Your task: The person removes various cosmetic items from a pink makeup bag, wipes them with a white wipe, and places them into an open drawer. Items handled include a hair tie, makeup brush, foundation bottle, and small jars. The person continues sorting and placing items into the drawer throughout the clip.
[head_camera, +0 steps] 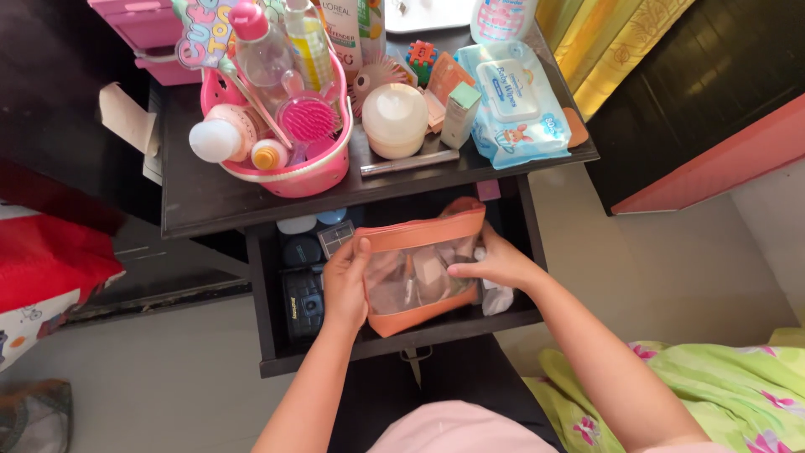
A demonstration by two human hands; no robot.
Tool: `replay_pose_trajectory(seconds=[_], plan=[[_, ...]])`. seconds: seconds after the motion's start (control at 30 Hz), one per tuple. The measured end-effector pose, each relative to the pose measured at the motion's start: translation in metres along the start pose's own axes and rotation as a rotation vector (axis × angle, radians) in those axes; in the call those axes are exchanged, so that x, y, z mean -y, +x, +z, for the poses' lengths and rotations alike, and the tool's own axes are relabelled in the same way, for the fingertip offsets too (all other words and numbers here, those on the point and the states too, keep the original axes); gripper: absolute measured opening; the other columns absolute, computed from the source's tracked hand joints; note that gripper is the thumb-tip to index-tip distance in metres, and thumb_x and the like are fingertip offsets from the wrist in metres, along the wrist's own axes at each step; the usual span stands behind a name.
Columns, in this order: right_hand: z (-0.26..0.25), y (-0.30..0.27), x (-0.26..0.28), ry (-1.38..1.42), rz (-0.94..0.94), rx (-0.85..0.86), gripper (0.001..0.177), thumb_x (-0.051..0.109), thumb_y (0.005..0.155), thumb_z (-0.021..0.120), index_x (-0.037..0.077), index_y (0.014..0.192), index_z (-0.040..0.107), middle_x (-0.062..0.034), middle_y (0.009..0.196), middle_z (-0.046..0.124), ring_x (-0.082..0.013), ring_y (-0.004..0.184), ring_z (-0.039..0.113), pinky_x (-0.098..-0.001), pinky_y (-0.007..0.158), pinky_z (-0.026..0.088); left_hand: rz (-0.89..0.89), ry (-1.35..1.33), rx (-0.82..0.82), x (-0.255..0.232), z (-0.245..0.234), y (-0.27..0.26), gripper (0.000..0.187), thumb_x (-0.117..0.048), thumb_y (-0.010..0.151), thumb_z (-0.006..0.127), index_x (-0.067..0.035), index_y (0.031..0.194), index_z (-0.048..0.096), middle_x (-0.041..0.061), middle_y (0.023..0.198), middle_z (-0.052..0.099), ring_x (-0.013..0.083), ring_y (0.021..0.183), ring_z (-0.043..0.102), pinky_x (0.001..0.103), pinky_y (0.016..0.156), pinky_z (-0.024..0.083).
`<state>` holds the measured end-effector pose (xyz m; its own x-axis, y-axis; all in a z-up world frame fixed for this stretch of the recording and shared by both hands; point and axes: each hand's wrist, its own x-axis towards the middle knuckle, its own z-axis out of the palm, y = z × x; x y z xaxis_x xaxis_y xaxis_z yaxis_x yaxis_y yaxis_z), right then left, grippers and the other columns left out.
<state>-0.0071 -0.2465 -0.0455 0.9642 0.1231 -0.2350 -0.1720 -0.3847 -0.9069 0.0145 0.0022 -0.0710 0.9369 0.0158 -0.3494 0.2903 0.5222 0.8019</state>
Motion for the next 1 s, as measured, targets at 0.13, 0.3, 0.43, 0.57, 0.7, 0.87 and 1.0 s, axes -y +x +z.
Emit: replay_pose_trajectory(seconds=[0.13,0.3,0.43,0.57,0.7,0.87,1.0], plan=[[-0.001,0.011,-0.031,-0.045,0.138,-0.004,0.078,0.045,0.070,0.093,-0.004,0.123,0.063,-0.0262,0.123,0.069,-0.0421,0.127,0.061,-0.0517,0.110,0.045,-0.094,0.078,0.040,0.009,-0.009,0.020,0.033,-0.032,0.101,0.067,-0.007,0.122,0.069,0.016,0.108,0.076,0.0407,0.107,0.072,0.061,0.093,0.056],[-0.002,0.030,-0.080,-0.084,0.231,-0.222,0.065,0.048,0.062,0.094,0.002,0.101,0.070,-0.0207,0.109,0.073,-0.0374,0.118,0.067,-0.0487,0.100,0.050,-0.022,0.403,0.127,0.015,-0.009,0.039,0.049,-0.029,0.100,0.069,-0.005,0.142,0.058,0.018,0.134,0.063,0.0321,0.125,0.059,0.057,0.107,0.048],[-0.008,0.032,-0.061,-0.054,0.229,-0.269,0.062,0.047,0.062,0.095,0.006,0.100,0.069,-0.0198,0.109,0.073,-0.0355,0.114,0.068,-0.0470,0.097,0.050,-0.065,0.418,0.251,0.012,-0.017,0.038,0.062,-0.027,0.097,0.073,-0.009,0.151,0.049,0.017,0.147,0.056,0.0325,0.136,0.053,0.053,0.113,0.042],[-0.007,0.041,-0.050,0.012,0.297,-0.322,0.063,0.047,0.065,0.094,0.009,0.111,0.072,-0.0172,0.113,0.072,-0.0328,0.114,0.068,-0.0446,0.091,0.055,-0.125,0.461,0.306,0.028,-0.039,0.052,0.051,-0.025,0.097,0.072,-0.008,0.143,0.058,0.013,0.130,0.069,0.0253,0.121,0.065,0.044,0.104,0.052],[-0.013,0.052,-0.033,0.011,0.255,-0.342,0.061,0.042,0.064,0.094,0.005,0.108,0.074,-0.0207,0.114,0.072,-0.0376,0.119,0.065,-0.0474,0.098,0.052,0.013,0.706,0.385,0.032,-0.054,0.068,0.056,-0.018,0.087,0.082,-0.005,0.136,0.060,0.019,0.125,0.071,0.0289,0.118,0.068,0.042,0.101,0.055],[-0.018,0.070,-0.038,-0.009,0.255,-0.322,0.060,0.043,0.061,0.094,0.004,0.103,0.077,-0.0202,0.105,0.074,-0.0349,0.107,0.070,-0.0437,0.087,0.056,-0.087,0.839,0.425,-0.010,-0.035,0.045,0.102,-0.012,0.064,0.095,-0.008,0.150,0.042,0.024,0.133,0.063,0.0402,0.111,0.070,0.041,0.095,0.059],[-0.017,0.074,-0.030,0.030,0.300,-0.349,0.049,0.042,0.063,0.094,0.005,0.090,0.077,-0.0158,0.084,0.072,-0.0269,0.085,0.072,-0.0378,0.067,0.058,-0.098,0.900,0.385,-0.032,-0.022,0.025,0.119,-0.002,0.057,0.097,-0.002,0.158,0.034,0.027,0.136,0.060,0.0428,0.117,0.066,0.040,0.098,0.060]])
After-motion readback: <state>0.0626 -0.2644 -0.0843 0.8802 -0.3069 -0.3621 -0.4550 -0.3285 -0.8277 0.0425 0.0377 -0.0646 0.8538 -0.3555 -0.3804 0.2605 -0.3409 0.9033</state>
